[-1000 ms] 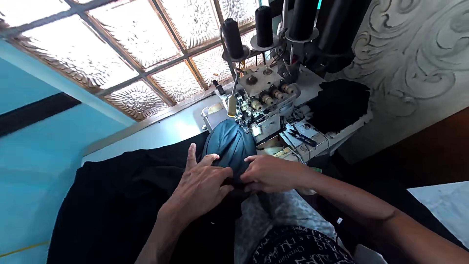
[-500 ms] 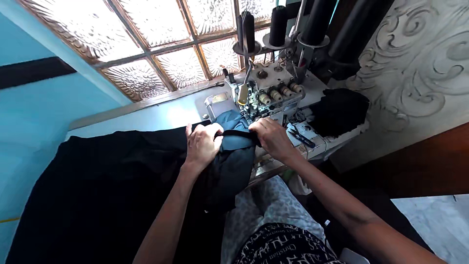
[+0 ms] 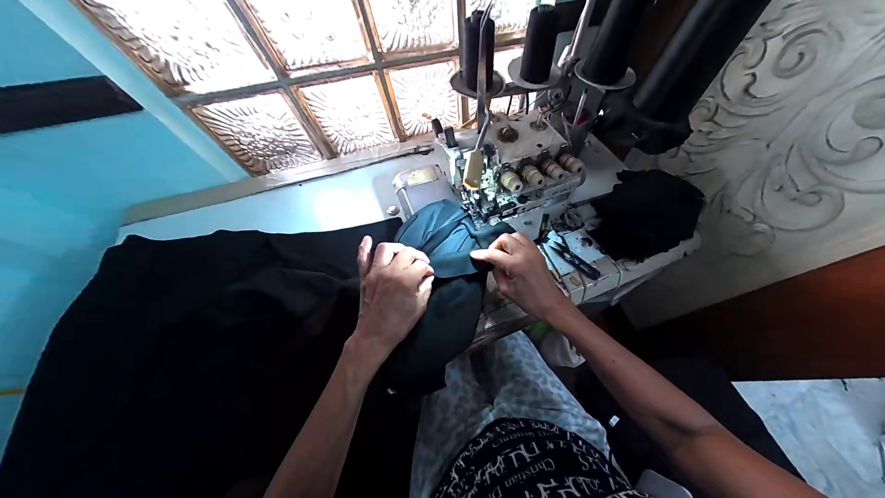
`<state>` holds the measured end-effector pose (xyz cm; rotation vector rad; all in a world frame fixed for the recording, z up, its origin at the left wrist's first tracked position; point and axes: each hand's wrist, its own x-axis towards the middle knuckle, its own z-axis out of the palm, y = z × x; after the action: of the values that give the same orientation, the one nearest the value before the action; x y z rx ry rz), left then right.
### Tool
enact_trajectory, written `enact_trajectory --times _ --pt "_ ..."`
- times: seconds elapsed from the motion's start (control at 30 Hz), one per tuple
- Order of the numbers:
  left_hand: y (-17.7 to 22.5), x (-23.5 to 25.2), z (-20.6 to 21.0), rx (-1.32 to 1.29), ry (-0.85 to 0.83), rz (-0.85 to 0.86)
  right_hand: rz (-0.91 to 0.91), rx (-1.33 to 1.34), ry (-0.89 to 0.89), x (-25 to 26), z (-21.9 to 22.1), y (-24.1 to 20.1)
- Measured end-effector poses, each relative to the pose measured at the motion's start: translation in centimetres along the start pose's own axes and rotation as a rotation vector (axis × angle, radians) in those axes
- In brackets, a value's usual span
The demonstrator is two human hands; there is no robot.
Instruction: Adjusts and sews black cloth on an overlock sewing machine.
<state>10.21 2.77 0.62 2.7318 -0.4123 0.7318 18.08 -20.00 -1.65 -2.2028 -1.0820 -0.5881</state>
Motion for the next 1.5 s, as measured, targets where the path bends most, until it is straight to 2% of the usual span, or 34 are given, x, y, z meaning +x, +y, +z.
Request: enact_trajectory --times 0.27,0.5,0.63,0.73,0.8,0.87,0.93,0.97,1.03,1.1,1.17,1.23,1.3,1.33,1.37,1.47,1.5 --pt "0.2 0.1 0.6 0.062 -0.028 0.011 -0.052 -0.148 -0.03 0.1 0.5 -0.5" --pt "0.8 0.1 1.8 0.192 0.03 0.074 -0.079 -0.374 0.166 -0.5 3.2 -0.9" --pt "0.3 0.5 1.3 0.151 0.02 0.076 -0.061 -0.295 0.12 -0.2 1.9 -0.9" --pt "-0.1 0.8 -0.8 0.03 -0.096 0.061 0.003 -0.226 0.038 -0.1 -0.5 -1.5" --pt "0.2 0.6 -3.9 -0.088 -0.234 0.112 -0.015 -0.178 -0.009 -0.5 -2.3 -2.2" --pt "0.8 -0.2 -8.1 -0.191 -0.444 0.29 -0.11 0.013 -0.134 -1.7 -4.5 -3.7" --pt "1.7 -0.9 -11.4 -0.276 -0.634 0.494 -0.227 0.269 -0.337 -3.0 -6.3 -5.5" --pt "2.2 -1.0 -12.3 -0.299 -0.706 0.556 -0.265 0.341 -0.411 -3.2 -6.6 -6.1" --pt "3.0 -0.8 -12.9 -0.245 -0.776 0.57 -0.27 0.376 -0.441 -2.8 -6.7 -6.4" --pt "3.3 -0.3 -12.8 -0.116 -0.745 0.511 -0.223 0.341 -0.322 -1.9 -6.1 -6.0" --pt "2.7 0.6 -12.9 -0.043 -0.678 0.441 -0.191 0.247 -0.072 -1.2 -4.9 -5.5" --pt "1.4 2.1 -13.6 -0.107 -0.607 0.412 -0.161 0.119 0.198 -0.6 -3.5 -5.0" --pt "-0.1 3.8 -14.5 -0.337 -0.597 0.355 -0.098 0.082 0.319 -0.6 -1.6 -5.2" --pt "-0.5 4.5 -15.0 -0.467 -0.606 0.289 -0.049 0.079 0.267 -0.9 -0.5 -5.5" --pt "-0.5 5.1 -15.2 -0.593 -0.602 0.22 0.021 0.075 0.143 -1.2 0.4 -5.8" --pt "-0.5 6.1 -14.6 -0.928 -0.56 0.06 0.322 0.083 -0.436 -0.8 1.2 -7.3" --pt "-0.4 6.2 -14.3 -1.0 -0.554 0.015 0.375 0.09 -0.56 -0.3 1.2 -7.7"
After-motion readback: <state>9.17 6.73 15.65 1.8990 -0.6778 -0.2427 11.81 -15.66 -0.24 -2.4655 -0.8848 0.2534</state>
